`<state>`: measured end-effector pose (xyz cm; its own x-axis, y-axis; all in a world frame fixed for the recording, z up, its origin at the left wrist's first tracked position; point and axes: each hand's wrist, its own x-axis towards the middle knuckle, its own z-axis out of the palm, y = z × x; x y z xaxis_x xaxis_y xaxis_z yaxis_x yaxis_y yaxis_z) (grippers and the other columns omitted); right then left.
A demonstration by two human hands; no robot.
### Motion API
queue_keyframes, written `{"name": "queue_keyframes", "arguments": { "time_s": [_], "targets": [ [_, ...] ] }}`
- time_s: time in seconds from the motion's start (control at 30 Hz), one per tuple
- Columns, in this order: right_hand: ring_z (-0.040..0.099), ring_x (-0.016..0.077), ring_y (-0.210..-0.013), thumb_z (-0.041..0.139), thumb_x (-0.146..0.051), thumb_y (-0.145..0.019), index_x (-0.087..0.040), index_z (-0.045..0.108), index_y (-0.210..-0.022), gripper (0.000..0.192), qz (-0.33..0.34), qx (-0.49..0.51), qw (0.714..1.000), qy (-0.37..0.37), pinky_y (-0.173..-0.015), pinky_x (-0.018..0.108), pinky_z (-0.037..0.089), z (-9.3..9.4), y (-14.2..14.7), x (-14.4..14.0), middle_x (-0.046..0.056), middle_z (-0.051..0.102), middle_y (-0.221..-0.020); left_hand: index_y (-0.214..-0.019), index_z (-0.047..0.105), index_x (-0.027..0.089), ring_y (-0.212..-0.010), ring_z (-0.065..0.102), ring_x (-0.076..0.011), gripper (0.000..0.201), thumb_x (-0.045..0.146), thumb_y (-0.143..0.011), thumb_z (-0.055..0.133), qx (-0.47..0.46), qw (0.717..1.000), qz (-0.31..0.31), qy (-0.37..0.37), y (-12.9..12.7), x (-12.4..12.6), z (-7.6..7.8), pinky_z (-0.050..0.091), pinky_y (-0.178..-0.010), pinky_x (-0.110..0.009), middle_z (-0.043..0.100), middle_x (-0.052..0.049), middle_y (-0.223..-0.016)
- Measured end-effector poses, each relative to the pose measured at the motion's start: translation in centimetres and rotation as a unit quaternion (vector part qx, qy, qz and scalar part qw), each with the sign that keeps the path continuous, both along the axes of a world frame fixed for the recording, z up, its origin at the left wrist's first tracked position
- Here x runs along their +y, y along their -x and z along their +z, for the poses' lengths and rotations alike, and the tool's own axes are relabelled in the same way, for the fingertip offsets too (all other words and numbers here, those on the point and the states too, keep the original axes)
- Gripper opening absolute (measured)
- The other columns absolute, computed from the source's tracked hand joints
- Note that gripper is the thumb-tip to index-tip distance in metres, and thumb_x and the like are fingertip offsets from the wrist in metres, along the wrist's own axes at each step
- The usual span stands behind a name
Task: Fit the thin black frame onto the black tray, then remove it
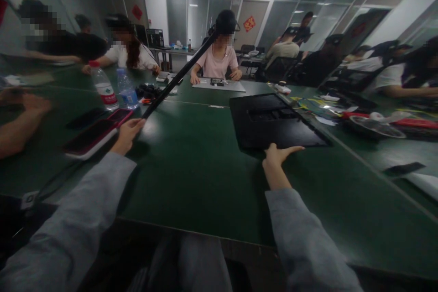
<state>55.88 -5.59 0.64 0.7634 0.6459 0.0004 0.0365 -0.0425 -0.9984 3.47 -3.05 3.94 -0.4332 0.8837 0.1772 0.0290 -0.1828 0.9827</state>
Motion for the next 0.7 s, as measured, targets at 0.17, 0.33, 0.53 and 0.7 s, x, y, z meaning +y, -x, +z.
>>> {"name": "queue_keyframes", "arguments": {
  "time_s": [0.17,0.33,0.53,0.7],
  "targets": [
    [0.053,0.0068,-0.065,0.062,-0.005,-0.078,-0.041,-0.008,-0.173,0.123,0.102,0.094,0.990,0.008,-0.060,0.013,0.054,-0.2,1.2,1.0,-0.004,0.063,-0.098,-0.088,0.071,0.017,-0.087,0.071,-0.0222,0.058,0.056,-0.056,0.098,0.026,1.000,0.001,0.000,0.2,0.0,0.2,0.055,-0.080,-0.032,0.074,-0.005,-0.081],
    [0.061,0.0114,-0.066,0.067,-0.012,-0.070,-0.047,0.027,-0.169,0.113,0.291,0.054,0.955,0.028,-0.059,0.022,0.056,-0.5,1.7,2.4,-0.002,0.073,-0.110,-0.091,0.073,0.017,-0.088,0.071,-0.0229,0.046,0.044,-0.061,0.096,0.078,0.997,0.000,0.003,1.0,-0.5,0.8,0.054,-0.083,-0.034,0.075,-0.007,-0.089],
    [0.072,0.0271,-0.103,0.065,-0.031,-0.083,-0.021,0.058,-0.154,0.072,0.232,-0.154,0.961,-0.007,-0.102,0.051,0.058,-1.2,2.0,5.4,0.012,0.075,-0.121,-0.089,0.075,0.022,-0.098,0.071,-0.0269,0.037,0.041,-0.064,0.095,0.212,0.977,-0.015,-0.009,1.3,-0.9,0.9,0.053,-0.092,-0.037,0.076,-0.006,-0.093],
    [0.073,0.0305,-0.114,0.039,-0.065,-0.102,-0.023,0.064,-0.138,0.061,0.222,-0.096,0.967,-0.085,-0.107,0.055,0.057,1.5,0.5,4.3,0.016,0.076,-0.116,-0.090,0.077,0.023,-0.097,0.071,-0.0268,0.035,0.044,-0.067,0.094,0.297,0.954,-0.034,-0.013,1.1,-1.1,0.6,0.051,-0.094,-0.038,0.077,-0.006,-0.095]
  ]
}}
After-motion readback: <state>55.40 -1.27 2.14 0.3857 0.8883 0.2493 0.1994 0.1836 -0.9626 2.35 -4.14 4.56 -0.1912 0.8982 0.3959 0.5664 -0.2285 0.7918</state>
